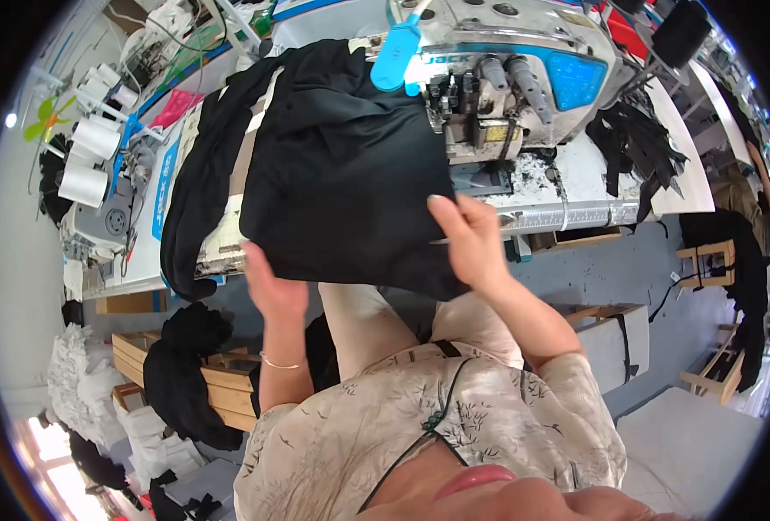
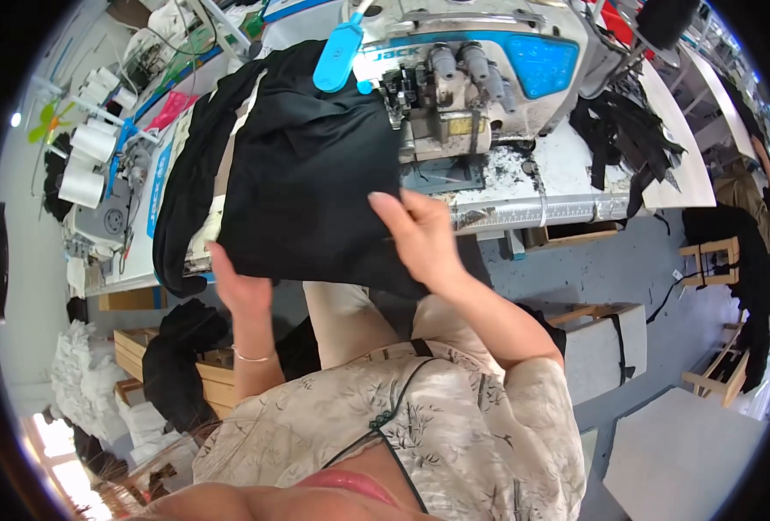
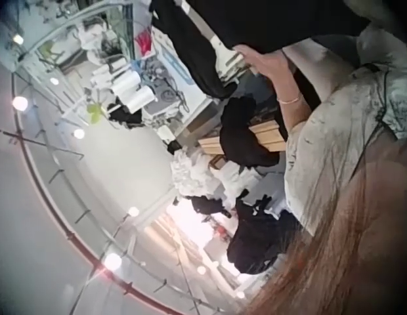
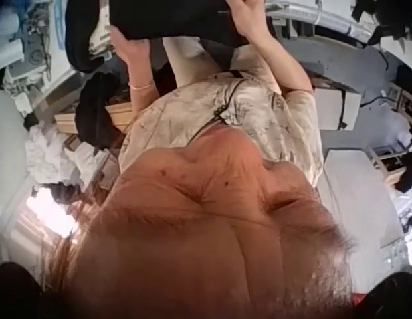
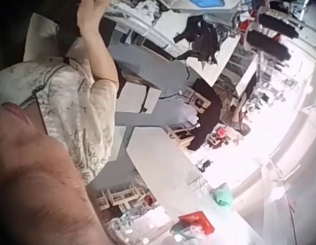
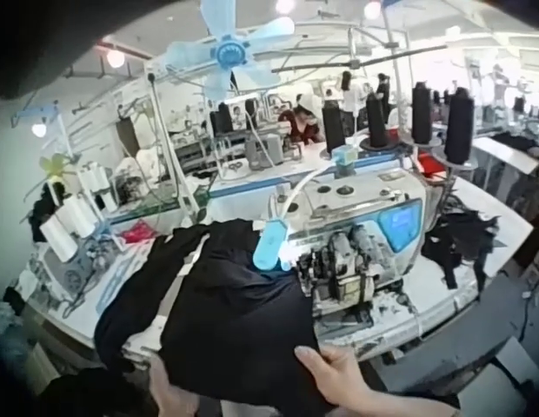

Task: The worker is sorting and inspecting pieces of black garments at a workstation.

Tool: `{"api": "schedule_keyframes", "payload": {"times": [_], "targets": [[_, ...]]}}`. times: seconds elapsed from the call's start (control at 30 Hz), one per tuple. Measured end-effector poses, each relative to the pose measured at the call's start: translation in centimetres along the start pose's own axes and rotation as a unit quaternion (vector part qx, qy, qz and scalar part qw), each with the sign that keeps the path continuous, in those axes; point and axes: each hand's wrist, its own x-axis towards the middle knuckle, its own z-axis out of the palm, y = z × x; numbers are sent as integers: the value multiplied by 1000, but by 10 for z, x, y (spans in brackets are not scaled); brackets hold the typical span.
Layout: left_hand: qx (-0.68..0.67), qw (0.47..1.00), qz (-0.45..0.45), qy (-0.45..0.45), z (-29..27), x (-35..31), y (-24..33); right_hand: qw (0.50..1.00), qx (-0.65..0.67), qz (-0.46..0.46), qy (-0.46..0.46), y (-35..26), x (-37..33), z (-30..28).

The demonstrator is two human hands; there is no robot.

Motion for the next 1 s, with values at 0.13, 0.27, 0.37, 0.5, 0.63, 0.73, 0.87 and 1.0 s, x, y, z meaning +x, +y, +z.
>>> {"api": "schedule_keyframes", "payload": {"times": [0.13, 0.27, 0.37, 0.5, 0.63, 0.73, 0.87, 1.0], "targets": [[-248, 937, -245, -6, 7, 15, -13, 979, 198, 47, -19, 33, -2, 26], [-186, 914, -355, -58, 9, 1, -31, 994, 106, 11, 13, 68, -20, 6], [-172, 925, -335, -53, -2, 10, -45, 997, 29, -64, 15, 51, -40, 0], [-148, 940, -307, -30, 22, 8, -44, 993, -107, -49, 1, 68, -26, -13], [-126, 956, -261, -35, 25, 37, -31, 989, -103, -102, 19, 55, -15, -5], [-91, 968, -233, -6, 31, 47, -31, 990, -117, -73, 23, 68, -13, -10], [-106, 972, -206, -28, 37, 72, -10, 995, -98, -32, -5, 72, -23, -18], [49, 986, -125, -101, 4, 73, -42, 977, -199, -46, -68, 61, -33, -18]]}}
